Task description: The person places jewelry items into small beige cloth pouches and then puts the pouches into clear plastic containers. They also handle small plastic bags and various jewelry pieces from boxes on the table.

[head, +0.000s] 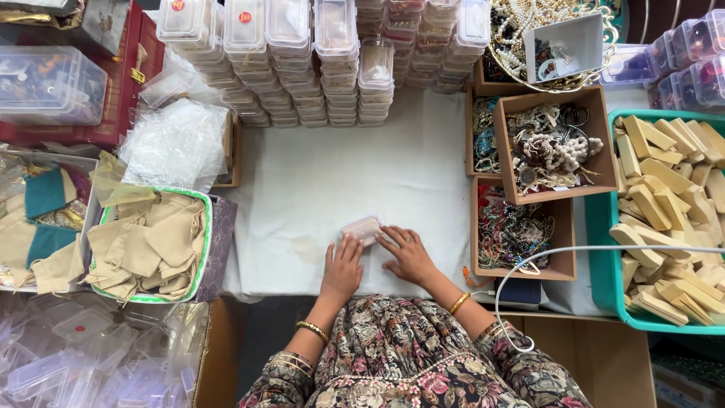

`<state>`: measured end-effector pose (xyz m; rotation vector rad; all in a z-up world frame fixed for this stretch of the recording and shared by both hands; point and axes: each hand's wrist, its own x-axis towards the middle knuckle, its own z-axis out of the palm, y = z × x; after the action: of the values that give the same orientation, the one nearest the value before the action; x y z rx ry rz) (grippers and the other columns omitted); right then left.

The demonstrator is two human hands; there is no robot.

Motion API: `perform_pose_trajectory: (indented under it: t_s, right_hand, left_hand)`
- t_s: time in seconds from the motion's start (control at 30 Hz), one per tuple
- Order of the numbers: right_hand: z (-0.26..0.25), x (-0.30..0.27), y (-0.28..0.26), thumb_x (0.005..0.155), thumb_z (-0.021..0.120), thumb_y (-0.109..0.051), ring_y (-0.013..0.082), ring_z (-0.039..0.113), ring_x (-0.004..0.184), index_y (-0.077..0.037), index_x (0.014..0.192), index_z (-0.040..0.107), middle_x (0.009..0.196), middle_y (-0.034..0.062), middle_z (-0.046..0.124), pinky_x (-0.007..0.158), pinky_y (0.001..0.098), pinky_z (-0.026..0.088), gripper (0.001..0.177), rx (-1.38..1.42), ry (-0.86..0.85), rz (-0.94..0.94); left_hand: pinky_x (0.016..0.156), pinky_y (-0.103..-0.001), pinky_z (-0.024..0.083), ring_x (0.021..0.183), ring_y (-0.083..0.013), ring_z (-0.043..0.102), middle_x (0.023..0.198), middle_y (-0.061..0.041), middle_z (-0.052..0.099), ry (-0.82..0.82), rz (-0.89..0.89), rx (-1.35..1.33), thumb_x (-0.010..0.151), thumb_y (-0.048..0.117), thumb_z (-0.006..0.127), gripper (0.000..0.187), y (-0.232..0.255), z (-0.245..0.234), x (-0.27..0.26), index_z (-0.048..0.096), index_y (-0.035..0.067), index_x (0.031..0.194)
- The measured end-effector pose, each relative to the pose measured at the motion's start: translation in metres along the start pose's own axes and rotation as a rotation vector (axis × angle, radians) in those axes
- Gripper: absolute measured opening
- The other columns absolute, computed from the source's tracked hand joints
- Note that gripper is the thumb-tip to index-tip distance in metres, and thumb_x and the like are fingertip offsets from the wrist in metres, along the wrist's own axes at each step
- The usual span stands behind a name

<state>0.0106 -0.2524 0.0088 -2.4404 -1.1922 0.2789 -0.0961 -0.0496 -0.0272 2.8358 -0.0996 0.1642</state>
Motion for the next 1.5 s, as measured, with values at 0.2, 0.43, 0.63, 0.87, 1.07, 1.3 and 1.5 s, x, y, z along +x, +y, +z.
perform_pose_trajectory:
  t_s: [0.2, 0.43, 0.63, 0.87, 1.07, 1.3, 1.5]
  right_hand:
    - [0.012, 0.028, 0.003, 0.081, 0.078, -0.018, 0.0294, 0.043, 0.144, -0.012, 0.117, 0.066, 0.151, 0.0097, 0.052, 0.117, 0.0486, 0.035, 0.038, -0.075, 0.147, -0.011]
    - [0.01, 0.046, 0.024, 0.08, 0.08, -0.016, 0.0283, 0.047, 0.142, -0.01, 0.114, 0.062, 0.154, 0.0106, 0.051, 0.109, 0.0434, 0.046, 0.039, 0.055, 0.059, -0.086]
    - [0.002, 0.047, 0.022, 0.077, 0.08, -0.019, 0.0296, 0.052, 0.132, -0.015, 0.137, 0.057, 0.148, 0.0089, 0.051, 0.106, 0.0446, 0.046, 0.065, -0.036, 0.081, -0.133]
    - [0.019, 0.04, 0.025, 0.082, 0.079, -0.022, 0.0285, 0.054, 0.127, -0.019, 0.144, 0.053, 0.154, 0.0079, 0.046, 0.105, 0.0441, 0.046, 0.067, -0.105, 0.12, -0.14]
    - [0.014, 0.035, 0.015, 0.077, 0.081, -0.019, 0.03, 0.051, 0.13, -0.021, 0.146, 0.052, 0.159, 0.0078, 0.041, 0.107, 0.0453, 0.043, 0.075, 0.03, 0.106, -0.037]
    - [0.027, 0.022, 0.018, 0.072, 0.085, -0.01, 0.0357, 0.046, 0.136, -0.017, 0.151, 0.044, 0.159, 0.0116, 0.038, 0.111, 0.0482, 0.038, 0.088, 0.318, 0.135, 0.112]
    - [0.046, 0.016, 0.009, 0.076, 0.08, -0.007, 0.0291, 0.05, 0.13, -0.013, 0.154, 0.04, 0.148, 0.0104, 0.048, 0.104, 0.0414, 0.051, 0.087, 0.594, 0.181, 0.393]
  left_hand:
    - [0.123, -0.06, 0.022, 0.144, -0.03, 0.041, 0.139, -0.006, 0.054, -0.072, -0.037, 0.032, 0.091, 0.02, 0.069, 0.036, -0.009, -0.011, 0.029, 0.061, 0.019, 0.126]
    - [0.115, -0.047, 0.037, 0.139, -0.0388, 0.042, 0.144, -0.021, 0.046, -0.076, -0.095, -0.206, 0.073, 0.006, 0.079, 0.058, -0.005, -0.027, 0.047, 0.058, 0.009, 0.127]
    - [0.112, -0.043, 0.042, 0.135, -0.0385, 0.045, 0.144, -0.021, 0.045, -0.08, -0.092, -0.188, 0.072, 0.004, 0.079, 0.067, -0.008, -0.022, 0.048, 0.055, 0.009, 0.134]
    - [0.112, -0.044, 0.043, 0.135, -0.0391, 0.044, 0.144, -0.022, 0.045, -0.059, -0.082, -0.158, 0.072, 0.003, 0.076, 0.065, -0.009, -0.012, 0.046, 0.054, 0.009, 0.134]
    - [0.11, -0.045, 0.044, 0.132, -0.0396, 0.044, 0.144, -0.019, 0.044, -0.077, -0.126, -0.189, 0.072, 0.005, 0.077, 0.07, -0.009, -0.014, 0.048, 0.05, 0.013, 0.136]
    - [0.108, -0.048, 0.041, 0.129, -0.0386, 0.043, 0.141, -0.018, 0.039, -0.113, -0.472, -0.358, 0.067, 0.013, 0.086, 0.098, 0.016, -0.062, 0.054, 0.037, 0.017, 0.152]
    - [0.1, -0.042, 0.051, 0.118, -0.0335, 0.055, 0.133, -0.017, 0.045, 0.129, -0.732, -0.644, 0.081, 0.019, 0.087, 0.079, -0.03, 0.077, 0.012, 0.043, 0.007, 0.146]
